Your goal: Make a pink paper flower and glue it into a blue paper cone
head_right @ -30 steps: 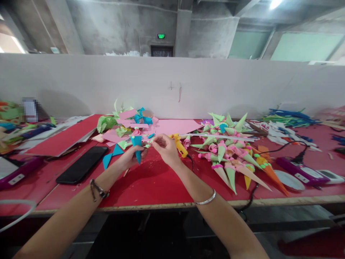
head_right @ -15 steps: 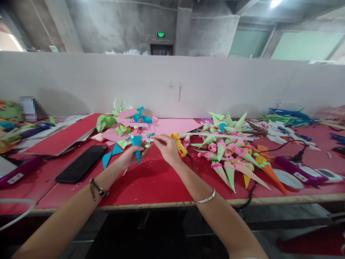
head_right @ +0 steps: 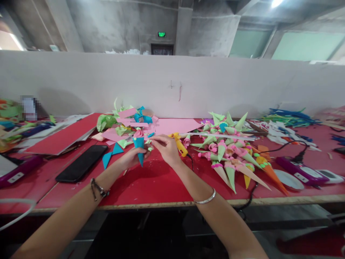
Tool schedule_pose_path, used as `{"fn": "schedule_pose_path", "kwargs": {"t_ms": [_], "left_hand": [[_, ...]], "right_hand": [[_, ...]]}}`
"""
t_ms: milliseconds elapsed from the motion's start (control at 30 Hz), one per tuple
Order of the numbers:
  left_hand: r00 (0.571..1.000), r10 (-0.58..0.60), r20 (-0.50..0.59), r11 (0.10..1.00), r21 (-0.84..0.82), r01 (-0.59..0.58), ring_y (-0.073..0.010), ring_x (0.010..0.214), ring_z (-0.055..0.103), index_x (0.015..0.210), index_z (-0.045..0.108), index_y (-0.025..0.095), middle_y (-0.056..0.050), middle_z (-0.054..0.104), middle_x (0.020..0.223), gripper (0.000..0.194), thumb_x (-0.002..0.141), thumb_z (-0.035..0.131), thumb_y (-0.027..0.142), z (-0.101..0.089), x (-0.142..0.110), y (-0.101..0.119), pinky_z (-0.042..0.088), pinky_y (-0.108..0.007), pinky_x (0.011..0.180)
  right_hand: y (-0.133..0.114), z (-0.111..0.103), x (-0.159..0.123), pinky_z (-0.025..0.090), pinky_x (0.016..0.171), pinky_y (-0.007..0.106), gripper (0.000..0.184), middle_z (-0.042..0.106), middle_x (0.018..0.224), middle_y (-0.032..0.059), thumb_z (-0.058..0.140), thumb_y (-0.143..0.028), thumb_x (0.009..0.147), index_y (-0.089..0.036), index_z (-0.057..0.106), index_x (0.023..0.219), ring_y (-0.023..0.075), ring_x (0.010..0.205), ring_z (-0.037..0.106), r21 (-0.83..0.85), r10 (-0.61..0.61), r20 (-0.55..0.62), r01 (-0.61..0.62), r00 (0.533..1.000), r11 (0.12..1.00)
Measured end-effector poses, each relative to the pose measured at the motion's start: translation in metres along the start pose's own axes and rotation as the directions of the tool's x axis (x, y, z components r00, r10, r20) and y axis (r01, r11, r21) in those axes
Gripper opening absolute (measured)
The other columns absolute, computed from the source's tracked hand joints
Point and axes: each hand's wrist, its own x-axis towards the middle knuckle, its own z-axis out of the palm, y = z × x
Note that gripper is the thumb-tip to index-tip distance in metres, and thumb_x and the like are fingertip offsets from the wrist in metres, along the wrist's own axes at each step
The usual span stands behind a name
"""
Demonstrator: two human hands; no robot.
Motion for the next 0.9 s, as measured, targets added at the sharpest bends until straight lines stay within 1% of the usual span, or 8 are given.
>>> {"fn": "schedule_pose_path", "kwargs": {"t_ms": [67, 200, 267, 333, 533, 667, 767, 900], "left_hand": [[1.0, -0.005, -0.005, 1.0, 0.002, 0.005, -0.007, 0.051, 0.045, 0.073, 0.053, 0.012, 0.002, 0.051, 0.056, 0.015, 0.058, 0.055, 0.015, 0.001, -0.001, 0.0, 0.032, -0.019, 0.051], [1.0, -0.009, 0.0, 1.0, 0.006, 0.009, -0.0074, 0.051, 0.045, 0.072, 0.054, 0.012, 0.001, 0.051, 0.057, 0.015, 0.057, 0.055, 0.014, 0.002, 0.0, -0.001, 0.033, -0.02, 0.051], [1.0, -0.012, 0.008, 1.0, 0.011, 0.012, -0.0076, 0.051, 0.046, 0.071, 0.054, 0.012, 0.001, 0.051, 0.056, 0.015, 0.057, 0.055, 0.014, 0.002, 0.0, -0.002, 0.033, -0.02, 0.05], [1.0, -0.016, 0.013, 1.0, 0.018, 0.015, -0.0077, 0.051, 0.046, 0.07, 0.055, 0.012, 0.001, 0.051, 0.056, 0.014, 0.057, 0.056, 0.014, 0.002, 0.001, -0.003, 0.033, -0.02, 0.05], [1.0, -0.019, 0.011, 0.999, 0.051, 0.019, -0.0079, 0.052, 0.047, 0.068, 0.055, 0.012, 0.001, 0.053, 0.058, 0.011, 0.058, 0.057, 0.015, 0.004, -0.001, -0.003, 0.034, -0.021, 0.052], [0.999, -0.022, 0.023, 0.995, 0.099, 0.019, -0.0087, 0.053, 0.048, 0.068, 0.056, 0.012, 0.001, 0.053, 0.057, 0.01, 0.059, 0.058, 0.016, 0.01, -0.002, -0.004, 0.035, -0.022, 0.053], [1.0, -0.017, 0.024, 0.99, 0.137, 0.013, -0.0087, 0.053, 0.047, 0.068, 0.056, 0.013, 0.001, 0.053, 0.057, 0.008, 0.061, 0.058, 0.017, 0.012, -0.002, -0.007, 0.034, -0.022, 0.053], [1.0, -0.003, 0.012, 0.985, 0.173, 0.001, -0.0086, 0.053, 0.047, 0.063, 0.053, 0.014, 0.002, 0.052, 0.055, 0.006, 0.061, 0.057, 0.018, 0.011, -0.002, -0.01, 0.034, -0.022, 0.054]], "right_hand": [[-0.001, 0.0, 0.0, 0.045, 0.073, 0.026, 0.012, 0.063, 0.083, 0.002, 0.055, -0.026, 0.074, -0.021, 0.065, 0.078, 0.0136, 0.08, 0.057, -0.008, -0.007, 0.006, 0.007, 1.0, 1.0], [-0.002, 0.0, -0.001, 0.045, 0.057, 0.024, 0.011, 0.058, 0.061, -0.002, 0.057, -0.029, 0.073, -0.019, 0.062, 0.069, 0.0103, 0.056, 0.054, 0.102, 0.101, 0.012, -0.102, 0.995, 0.99], [-0.002, 0.001, -0.001, 0.043, 0.051, 0.022, 0.009, 0.054, 0.055, -0.0042, 0.06, -0.027, 0.07, -0.019, 0.058, 0.065, 0.0085, 0.049, 0.05, 0.129, 0.107, 0.006, -0.107, 0.994, 0.986], [-0.002, 0.002, -0.001, 0.044, 0.052, 0.022, 0.008, 0.055, 0.058, -0.0044, 0.062, -0.025, 0.067, -0.019, 0.057, 0.067, 0.0082, 0.051, 0.051, 0.131, 0.102, -0.01, -0.1, 0.995, 0.986], [0.0, 0.002, 0.001, 0.047, 0.073, 0.028, 0.013, 0.065, 0.08, 0.0006, 0.06, -0.027, 0.068, -0.02, 0.063, 0.079, 0.0136, 0.076, 0.06, 0.085, 0.109, -0.054, -0.105, 0.993, 0.991], [-0.002, 0.002, 0.0, 0.049, 0.069, 0.029, 0.011, 0.065, 0.076, 0.0005, 0.059, -0.027, 0.069, -0.021, 0.064, 0.077, 0.0139, 0.07, 0.061, 0.112, 0.141, -0.045, -0.135, 0.989, 0.984], [-0.004, 0.004, -0.002, 0.048, 0.066, 0.028, 0.008, 0.063, 0.073, 0.0001, 0.06, -0.027, 0.069, -0.021, 0.063, 0.073, 0.0135, 0.069, 0.059, 0.1, 0.101, -0.02, -0.099, 0.995, 0.99], [-0.004, 0.005, -0.002, 0.046, 0.067, 0.027, 0.004, 0.057, 0.075, 0.0001, 0.06, -0.024, 0.07, -0.022, 0.063, 0.072, 0.0129, 0.073, 0.055, 0.021, -0.046, 0.043, 0.045, 0.998, 0.999]]}}
